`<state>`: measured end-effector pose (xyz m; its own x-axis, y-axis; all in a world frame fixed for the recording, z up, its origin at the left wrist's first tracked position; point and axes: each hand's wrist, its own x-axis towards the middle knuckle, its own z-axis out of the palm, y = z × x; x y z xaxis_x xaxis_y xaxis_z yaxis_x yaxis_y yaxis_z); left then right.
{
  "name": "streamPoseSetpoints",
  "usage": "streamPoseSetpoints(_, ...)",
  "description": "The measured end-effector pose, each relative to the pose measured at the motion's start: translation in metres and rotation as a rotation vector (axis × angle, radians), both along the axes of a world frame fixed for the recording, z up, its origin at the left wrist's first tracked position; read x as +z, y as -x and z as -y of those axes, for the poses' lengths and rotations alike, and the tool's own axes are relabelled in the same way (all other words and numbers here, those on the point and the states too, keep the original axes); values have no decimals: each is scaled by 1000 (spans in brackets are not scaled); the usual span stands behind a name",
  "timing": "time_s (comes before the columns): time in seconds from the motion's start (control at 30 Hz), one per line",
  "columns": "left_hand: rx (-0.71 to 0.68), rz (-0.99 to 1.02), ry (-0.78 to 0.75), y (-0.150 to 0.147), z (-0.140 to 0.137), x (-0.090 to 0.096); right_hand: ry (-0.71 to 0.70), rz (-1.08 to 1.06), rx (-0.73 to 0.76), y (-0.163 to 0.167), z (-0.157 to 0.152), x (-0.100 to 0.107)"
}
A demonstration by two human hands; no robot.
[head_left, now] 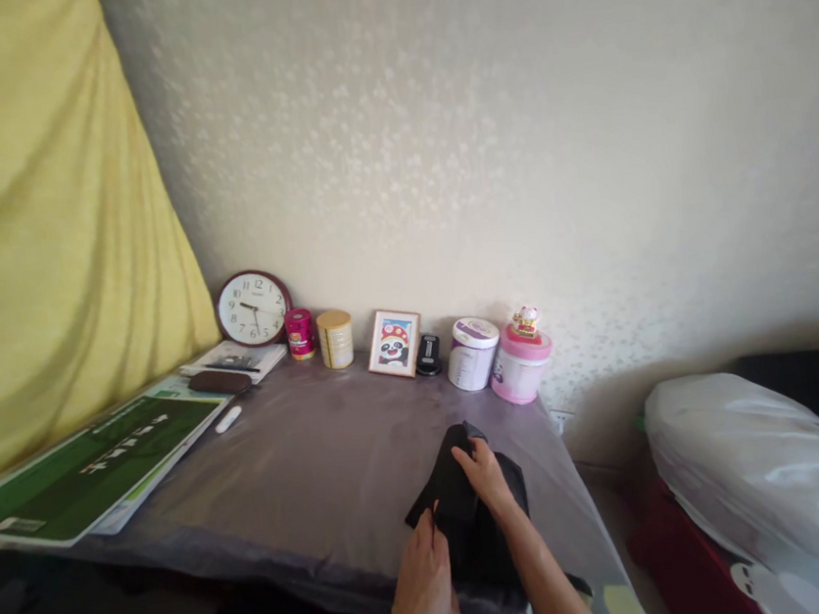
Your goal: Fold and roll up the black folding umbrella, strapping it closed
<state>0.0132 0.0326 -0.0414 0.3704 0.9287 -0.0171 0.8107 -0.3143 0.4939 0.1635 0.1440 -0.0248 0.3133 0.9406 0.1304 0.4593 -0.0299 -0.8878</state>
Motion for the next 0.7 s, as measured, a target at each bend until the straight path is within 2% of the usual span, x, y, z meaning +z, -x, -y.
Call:
streamPoseSetpoints(0.1,-5,-10,-6,2,0,3,111,7,3,2,-1,2)
streamPoseSetpoints(0.23,-6,-1,-29,4,-1,-1,210,-102,101,8,3,8)
streamPoseSetpoints(0.37,-1,41,-135,9,0,-22,216,-152,257,12,8,12)
streamPoseSetpoints(0.5,12,62,-318,21,3,-42,207,-80,315,12,11,13)
streamPoseSetpoints(0.57,46,50,-428,24,5,-39,174,1,331,13,14,13)
streamPoseSetpoints(0.63,70,30,-514,23,5,-26,122,116,363,16,16,14)
streamPoseSetpoints(0.7,9,29,-533,17,3,-10,74,226,398,19,19,17)
